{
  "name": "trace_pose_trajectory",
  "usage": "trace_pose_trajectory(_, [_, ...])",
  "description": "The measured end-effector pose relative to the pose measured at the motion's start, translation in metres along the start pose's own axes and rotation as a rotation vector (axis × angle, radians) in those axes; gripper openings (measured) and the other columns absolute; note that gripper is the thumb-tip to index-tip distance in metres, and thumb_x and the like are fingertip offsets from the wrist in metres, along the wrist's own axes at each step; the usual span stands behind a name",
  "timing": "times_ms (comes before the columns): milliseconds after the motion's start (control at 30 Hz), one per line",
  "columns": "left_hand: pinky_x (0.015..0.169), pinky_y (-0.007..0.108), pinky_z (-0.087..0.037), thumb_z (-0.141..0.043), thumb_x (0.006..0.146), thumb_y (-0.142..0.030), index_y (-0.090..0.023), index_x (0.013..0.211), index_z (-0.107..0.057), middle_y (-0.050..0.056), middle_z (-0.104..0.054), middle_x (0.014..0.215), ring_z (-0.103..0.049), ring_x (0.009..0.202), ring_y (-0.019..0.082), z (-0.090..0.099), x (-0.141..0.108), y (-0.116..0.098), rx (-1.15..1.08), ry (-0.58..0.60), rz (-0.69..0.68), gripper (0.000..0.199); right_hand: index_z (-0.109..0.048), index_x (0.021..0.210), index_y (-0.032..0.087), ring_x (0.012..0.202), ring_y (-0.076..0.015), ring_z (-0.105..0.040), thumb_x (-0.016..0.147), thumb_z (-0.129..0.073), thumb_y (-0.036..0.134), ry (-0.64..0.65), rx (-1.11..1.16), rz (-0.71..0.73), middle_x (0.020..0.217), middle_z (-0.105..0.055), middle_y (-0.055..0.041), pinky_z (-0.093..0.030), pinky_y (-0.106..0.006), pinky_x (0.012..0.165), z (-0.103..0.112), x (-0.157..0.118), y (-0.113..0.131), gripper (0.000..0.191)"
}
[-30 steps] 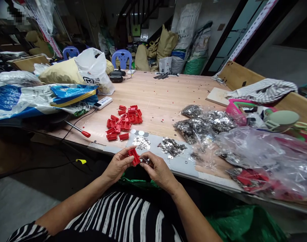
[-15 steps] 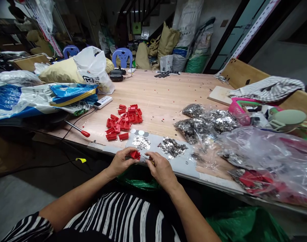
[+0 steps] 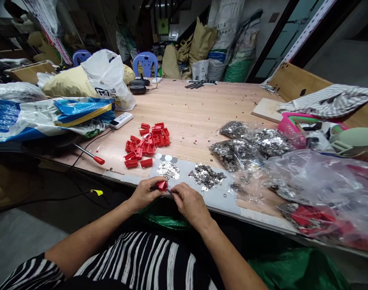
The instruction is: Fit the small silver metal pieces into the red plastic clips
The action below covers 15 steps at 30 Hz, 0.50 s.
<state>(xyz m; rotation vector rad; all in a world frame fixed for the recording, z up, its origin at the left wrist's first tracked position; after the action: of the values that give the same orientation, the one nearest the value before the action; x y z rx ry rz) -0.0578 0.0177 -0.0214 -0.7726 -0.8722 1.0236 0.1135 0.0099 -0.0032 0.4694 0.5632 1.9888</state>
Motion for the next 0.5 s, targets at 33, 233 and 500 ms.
trace_pose_trajectory(33, [0.089,0.031,-0.049,-0.069,0.075,-0.018,-0.019,0.109,-0.064,0.006,-0.070,0.105,-0.065,0.096,0.019,0.000,0.000,-0.001,0.003,-0.001,-0.003,0.035,-0.064,0.094,0.023,0.084,-0.0167,-0.062,0.089,-0.050,0.019,-0.001,-0.013,-0.011,0.093,-0.066,-0.0024,-0.047,-0.027,0.075,-0.001,0.000,0.002,0.016])
trace_pose_trajectory(233, [0.087,0.030,-0.049,-0.070,0.074,-0.018,-0.020,0.107,-0.064,0.006,-0.069,0.106,-0.065,0.096,0.019,-0.003,-0.002,-0.002,0.008,-0.040,0.003,0.034,-0.061,0.091,0.022,0.082,-0.0180,-0.063,0.090,-0.047,0.017,-0.033,-0.153,-0.132,0.091,-0.064,-0.0028,-0.045,-0.027,0.068,-0.009,-0.001,0.019,0.016])
trace_pose_trajectory(500, [0.085,0.030,-0.046,-0.072,0.073,-0.020,-0.020,0.101,-0.064,0.005,-0.067,0.100,-0.062,0.092,0.019,0.000,-0.005,-0.008,-0.048,-0.038,0.004,0.029,-0.058,0.107,0.024,0.087,-0.0180,-0.061,0.092,-0.042,0.022,-0.036,-0.016,-0.081,0.096,-0.061,-0.0045,-0.046,-0.029,0.075,-0.007,-0.007,0.015,0.021])
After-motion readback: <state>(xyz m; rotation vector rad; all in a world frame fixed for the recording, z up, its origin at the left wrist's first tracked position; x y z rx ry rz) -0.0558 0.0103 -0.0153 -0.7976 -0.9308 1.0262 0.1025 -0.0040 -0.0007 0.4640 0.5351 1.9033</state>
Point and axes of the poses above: each hand's wrist, its own x-axis towards the middle knuckle, its own z-axis out of the back of the hand, y = z × x, the point moved 4 cm from there along x, towards the middle knuckle
